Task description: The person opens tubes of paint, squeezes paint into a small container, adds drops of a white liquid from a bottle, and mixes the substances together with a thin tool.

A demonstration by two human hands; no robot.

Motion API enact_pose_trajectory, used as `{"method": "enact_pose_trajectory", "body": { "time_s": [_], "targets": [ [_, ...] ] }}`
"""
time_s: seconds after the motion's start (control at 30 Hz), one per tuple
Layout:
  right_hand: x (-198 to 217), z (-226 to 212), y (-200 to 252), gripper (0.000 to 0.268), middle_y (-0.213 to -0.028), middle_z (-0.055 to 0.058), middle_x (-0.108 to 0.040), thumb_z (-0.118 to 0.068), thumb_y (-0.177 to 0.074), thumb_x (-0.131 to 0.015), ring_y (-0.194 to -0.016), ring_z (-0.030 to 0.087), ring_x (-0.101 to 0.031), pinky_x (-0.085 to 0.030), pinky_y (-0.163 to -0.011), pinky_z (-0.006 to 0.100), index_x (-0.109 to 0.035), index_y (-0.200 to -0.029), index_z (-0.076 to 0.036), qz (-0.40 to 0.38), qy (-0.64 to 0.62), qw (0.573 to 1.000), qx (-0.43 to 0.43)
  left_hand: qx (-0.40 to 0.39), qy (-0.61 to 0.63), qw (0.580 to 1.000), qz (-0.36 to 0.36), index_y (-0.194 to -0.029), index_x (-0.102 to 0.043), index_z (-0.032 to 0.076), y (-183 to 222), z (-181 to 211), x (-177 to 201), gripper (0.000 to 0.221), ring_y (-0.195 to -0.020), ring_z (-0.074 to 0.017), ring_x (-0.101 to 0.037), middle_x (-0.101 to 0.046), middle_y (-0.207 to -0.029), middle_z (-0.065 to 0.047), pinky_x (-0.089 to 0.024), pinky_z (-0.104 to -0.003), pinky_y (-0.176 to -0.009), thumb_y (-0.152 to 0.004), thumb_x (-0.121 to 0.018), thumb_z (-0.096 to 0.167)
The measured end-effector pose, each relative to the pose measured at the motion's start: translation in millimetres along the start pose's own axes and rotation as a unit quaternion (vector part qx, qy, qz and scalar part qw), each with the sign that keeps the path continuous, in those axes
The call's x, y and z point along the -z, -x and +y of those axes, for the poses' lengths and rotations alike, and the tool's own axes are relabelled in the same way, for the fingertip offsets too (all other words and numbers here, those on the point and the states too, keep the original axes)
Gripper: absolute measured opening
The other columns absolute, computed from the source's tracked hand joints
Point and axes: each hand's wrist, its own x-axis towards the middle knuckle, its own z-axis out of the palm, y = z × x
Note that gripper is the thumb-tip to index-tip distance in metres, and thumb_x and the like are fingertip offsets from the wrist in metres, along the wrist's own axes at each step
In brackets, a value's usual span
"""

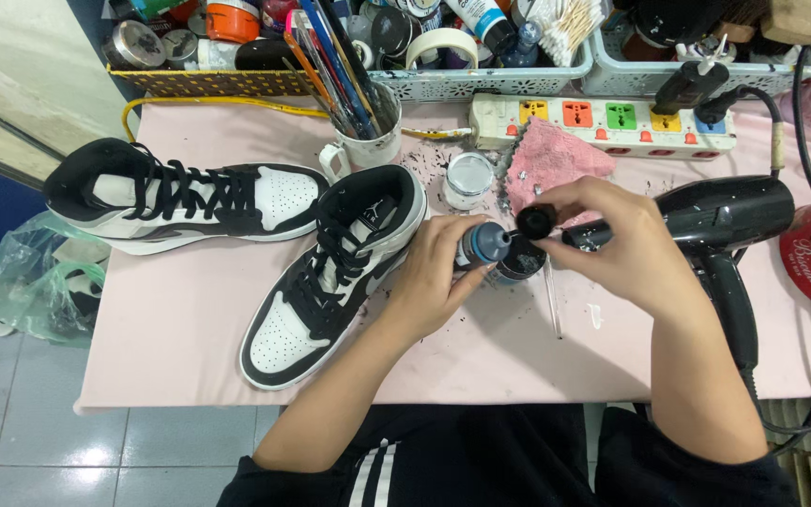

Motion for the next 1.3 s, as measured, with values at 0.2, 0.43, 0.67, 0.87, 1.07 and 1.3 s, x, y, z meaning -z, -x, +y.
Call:
{"method": "enact_pose_trajectory", "body": {
  "time_s": [0.2,0.43,0.67,0.87,1.07,1.3],
  "targets": [
    [3.3,-33.2,-11.1,0.040,-0.118,0.011,-0.073,-0.002,-0.077,-0.081,-0.105,0.023,-0.074,-0.059,-0.089,0.032,-0.066,-0.115,-0.001,-0.044,-0.021,0.997,0.065,-0.012,-0.036,0.999,0.003,-0.141,-0.053,0.010,-2.5,7.6,2.9,0.058,-0.117,-0.0345,-0.056,-0.055,-0.127,-0.012,-0.046,-0.044,-0.102,-0.091,-0.079,0.021],
    [10.6,-33.0,-8.5,0.039,-0.113,0.010,-0.073,-0.006,-0.078,-0.082,-0.101,0.025,-0.074,-0.058,-0.086,0.035,-0.070,-0.114,-0.002,-0.084,0.001,0.990,0.116,-0.014,-0.063,0.997,-0.035,-0.140,-0.053,0.010,-2.9,5.6,2.4,0.061,-0.113,-0.0319,-0.058,-0.056,-0.121,-0.009,-0.048,-0.045,-0.097,-0.086,-0.080,0.022],
    [3.9,-28.1,-4.5,0.030,-0.081,0.011,-0.073,-0.025,-0.083,-0.081,-0.071,0.028,-0.073,-0.057,-0.065,0.038,-0.073,-0.103,-0.004,-0.127,0.148,0.981,0.018,-0.041,-0.105,0.993,-0.034,-0.139,-0.055,0.011,-0.1,3.5,-1.9,0.063,-0.111,-0.0306,-0.058,-0.056,-0.116,-0.008,-0.049,-0.043,-0.095,-0.083,-0.081,0.025],
    [8.2,-30.6,-4.3,0.029,-0.082,0.012,-0.072,-0.032,-0.096,-0.068,-0.070,0.032,-0.070,-0.053,-0.058,0.040,-0.070,-0.104,-0.005,-0.113,0.150,0.981,0.042,-0.033,-0.106,0.993,-0.052,-0.140,-0.053,0.010,-1.6,7.2,-2.8,0.063,-0.110,-0.0296,-0.057,-0.056,-0.117,-0.008,-0.049,-0.043,-0.092,-0.086,-0.080,0.027],
    [23.3,-41.4,1.3,0.040,-0.074,0.010,-0.074,-0.042,-0.091,-0.064,-0.069,0.026,-0.071,-0.055,-0.061,0.036,-0.066,-0.115,-0.010,-0.199,0.168,0.965,-0.031,-0.018,-0.083,0.995,-0.057,-0.140,-0.052,0.011,-2.9,20.5,-3.8,0.061,-0.111,-0.0317,-0.060,-0.057,-0.116,-0.009,-0.051,-0.044,-0.090,-0.087,-0.077,0.028],
    [33.4,-28.8,6.7,0.045,-0.102,0.017,-0.074,-0.024,-0.089,-0.072,-0.082,0.030,-0.073,-0.057,-0.069,0.037,-0.061,-0.125,-0.001,-0.157,0.032,0.979,0.126,0.061,0.131,0.981,-0.129,-0.143,-0.047,0.005,-2.8,36.1,11.5,0.054,-0.113,-0.0305,-0.065,-0.059,-0.126,-0.014,-0.052,-0.041,-0.096,-0.099,-0.069,0.027]
  ]
}}
